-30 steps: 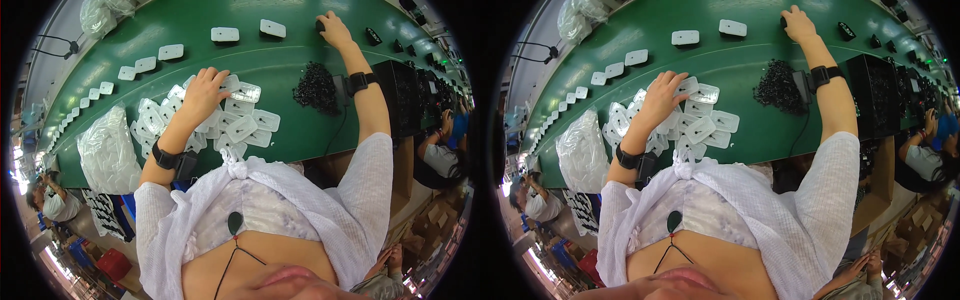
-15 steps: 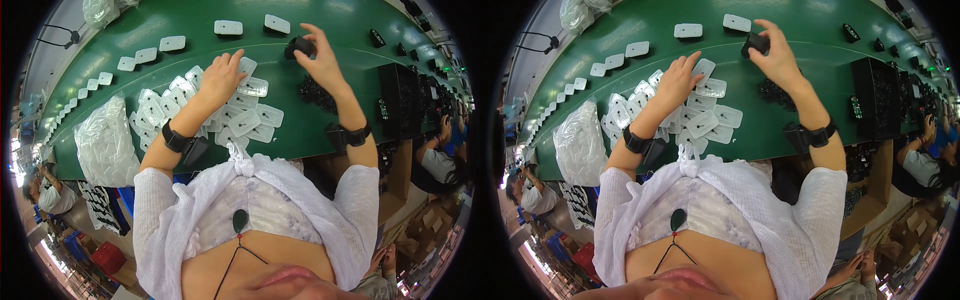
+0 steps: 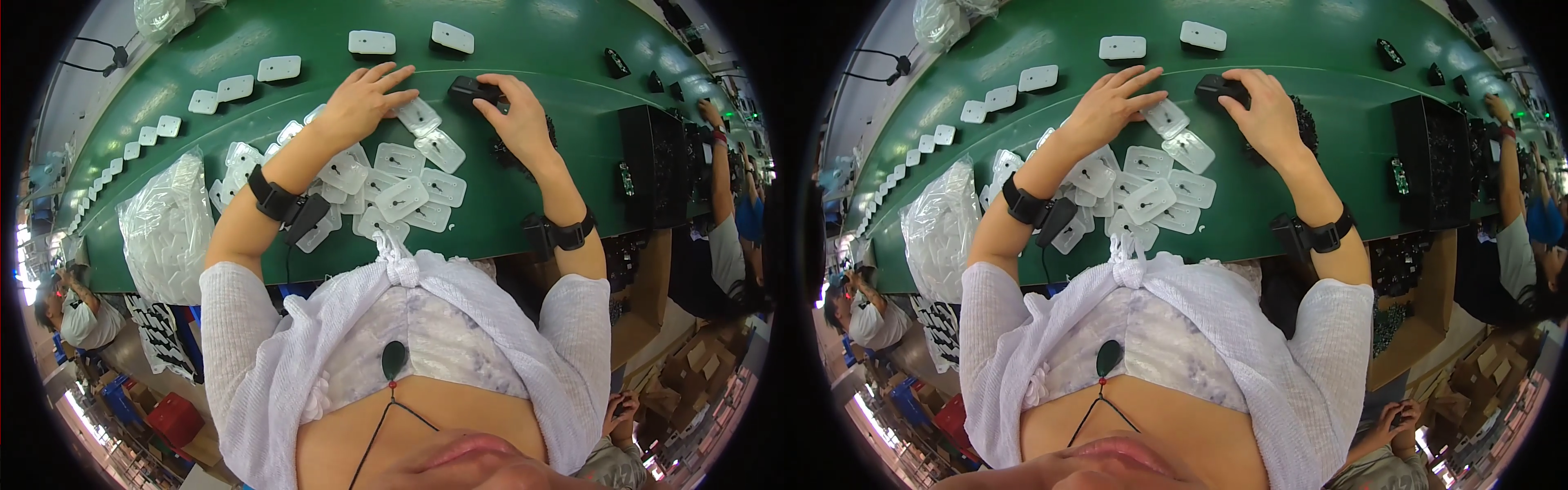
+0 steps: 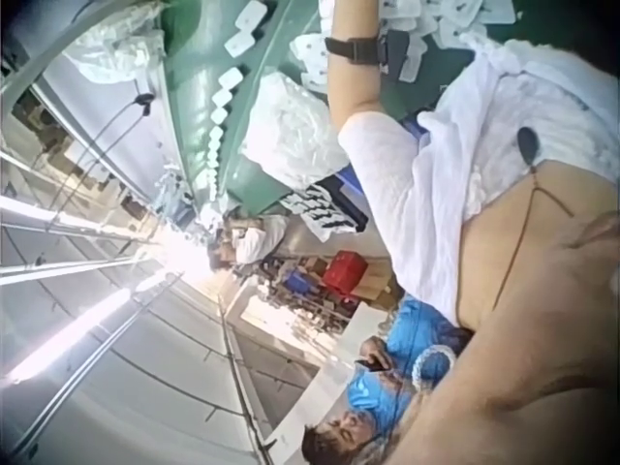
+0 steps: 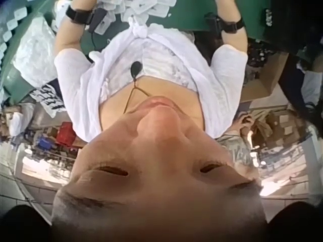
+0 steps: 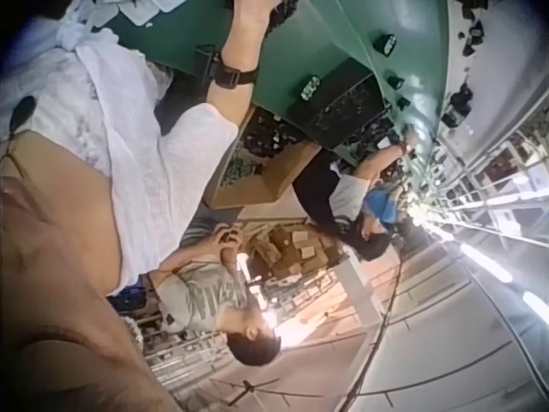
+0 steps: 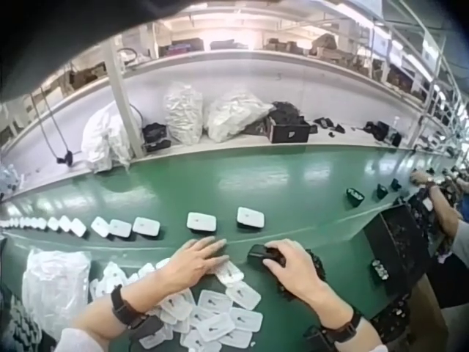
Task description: The person assembles electronic devices by picking up a circuit board and a black plastic housing, fitting the board inside, and pressing a white plastic cover onto the assembly before placing it on the conveyor belt.
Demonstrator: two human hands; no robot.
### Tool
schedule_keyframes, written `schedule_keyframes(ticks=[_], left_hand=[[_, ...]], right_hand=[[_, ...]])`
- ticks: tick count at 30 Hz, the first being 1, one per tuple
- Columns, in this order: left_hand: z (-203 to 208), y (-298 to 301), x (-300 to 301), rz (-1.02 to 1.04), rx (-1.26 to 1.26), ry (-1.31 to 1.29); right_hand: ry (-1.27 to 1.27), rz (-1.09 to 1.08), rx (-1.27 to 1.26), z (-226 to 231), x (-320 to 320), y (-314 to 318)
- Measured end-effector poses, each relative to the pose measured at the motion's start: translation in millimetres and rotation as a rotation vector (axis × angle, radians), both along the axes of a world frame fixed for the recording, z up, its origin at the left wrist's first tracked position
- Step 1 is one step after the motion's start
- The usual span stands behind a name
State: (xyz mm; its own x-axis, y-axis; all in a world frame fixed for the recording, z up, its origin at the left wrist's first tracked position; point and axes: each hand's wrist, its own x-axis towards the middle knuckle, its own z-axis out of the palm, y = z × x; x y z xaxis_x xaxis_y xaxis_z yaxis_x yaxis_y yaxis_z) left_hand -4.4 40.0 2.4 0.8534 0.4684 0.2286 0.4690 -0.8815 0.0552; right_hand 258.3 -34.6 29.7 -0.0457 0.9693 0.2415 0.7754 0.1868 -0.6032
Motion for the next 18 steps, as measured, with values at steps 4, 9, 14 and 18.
schedule_keyframes(ticks=[4, 9, 14, 18], left_hand=[[-13.1, -11.0, 18.7, 0.077, -0.007, -0.087], [-18.9, -14.7, 20.2, 0.178, -0.087, -0.24], [-6.1, -23.2, 11.1, 0.135, -0.22, -0.349], [-4.8, -29.2, 11.0, 0.111, -0.279, -0.265]], right_hand=[[0.114, -0.037, -0.015, 10.6, -10.7, -2.7], [0.026, 0.072, 0.116, 3.3, -24.8, -5.1], [0.053, 0.141, 0.089, -5.5, -37.2, -2.1], [0.018, 0.158, 0.088, -8.3, -41.6, 0.6]])
